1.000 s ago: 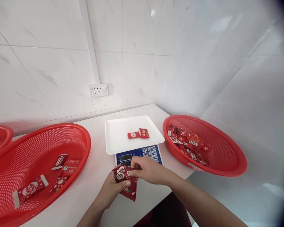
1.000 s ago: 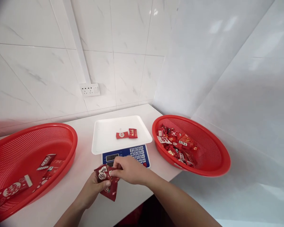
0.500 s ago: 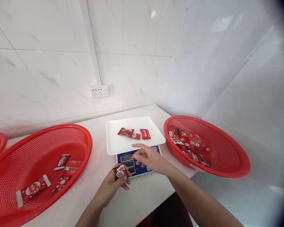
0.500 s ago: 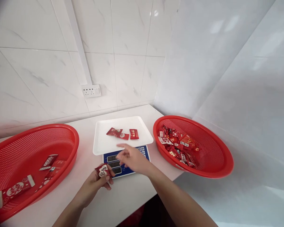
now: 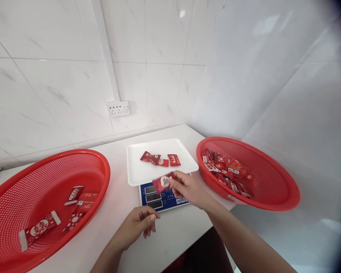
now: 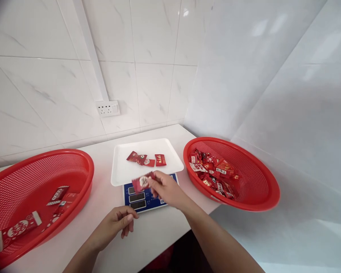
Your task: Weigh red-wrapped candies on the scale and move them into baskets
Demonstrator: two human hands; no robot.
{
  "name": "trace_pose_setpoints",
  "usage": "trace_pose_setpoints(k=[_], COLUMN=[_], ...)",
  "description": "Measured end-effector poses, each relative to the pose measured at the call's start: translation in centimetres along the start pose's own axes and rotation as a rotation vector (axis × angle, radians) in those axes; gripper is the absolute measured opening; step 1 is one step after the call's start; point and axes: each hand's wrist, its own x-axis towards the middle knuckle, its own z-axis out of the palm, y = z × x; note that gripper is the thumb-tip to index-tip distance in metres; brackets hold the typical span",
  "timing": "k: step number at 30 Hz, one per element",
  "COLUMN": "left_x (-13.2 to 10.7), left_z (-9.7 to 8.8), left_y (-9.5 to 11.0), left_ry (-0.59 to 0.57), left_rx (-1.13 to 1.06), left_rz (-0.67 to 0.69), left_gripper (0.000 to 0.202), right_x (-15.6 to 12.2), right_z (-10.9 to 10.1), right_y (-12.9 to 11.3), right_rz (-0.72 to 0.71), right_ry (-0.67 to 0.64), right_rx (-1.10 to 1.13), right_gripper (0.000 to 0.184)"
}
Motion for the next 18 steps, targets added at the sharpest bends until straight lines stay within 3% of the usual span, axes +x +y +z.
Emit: trace_pose_setpoints(k=[2,5,9,12,15,18], left_x=[0.1,0.2,-0.1,-0.5,-0.8,-1.0], left_z=[0.0,0.0,-0.1,-0.3,-0.4,-0.2], left_y=[0.0,-0.1,0.1,0.5,0.7,0.7], left_ry=[0.003,-0.025,-0.066,-0.218,-0.436,-0.522], left_rx=[-0.017,-0.024,0.024,0.113,0.196,0.248], left_rz=[0.009,0.019,-0.008,-0.080,-0.163,-0.184], left_gripper=[0.041,0.039,0.033,0.028,0.025,0.024], right_x=[0.4,0.2,-1.2,-2.6,-4.0,-5.1], right_z=[-0.5,-0.4,-1.3,-4.6,-9.6,-14.1], right_y=[0.1,0.7,1.8,2.1,2.5,4.0], right_rz=[0.021,0.033,0.021,-0.005,0.069,0.219], right_ry=[0.023,0.013,0.046,0.226,0.444,0.453], right_rx=[0.102,0.024,-0.106,-0.185,-0.332,-0.533], right_gripper=[0.032,0.049,0.036,0.031,0.031,0.024])
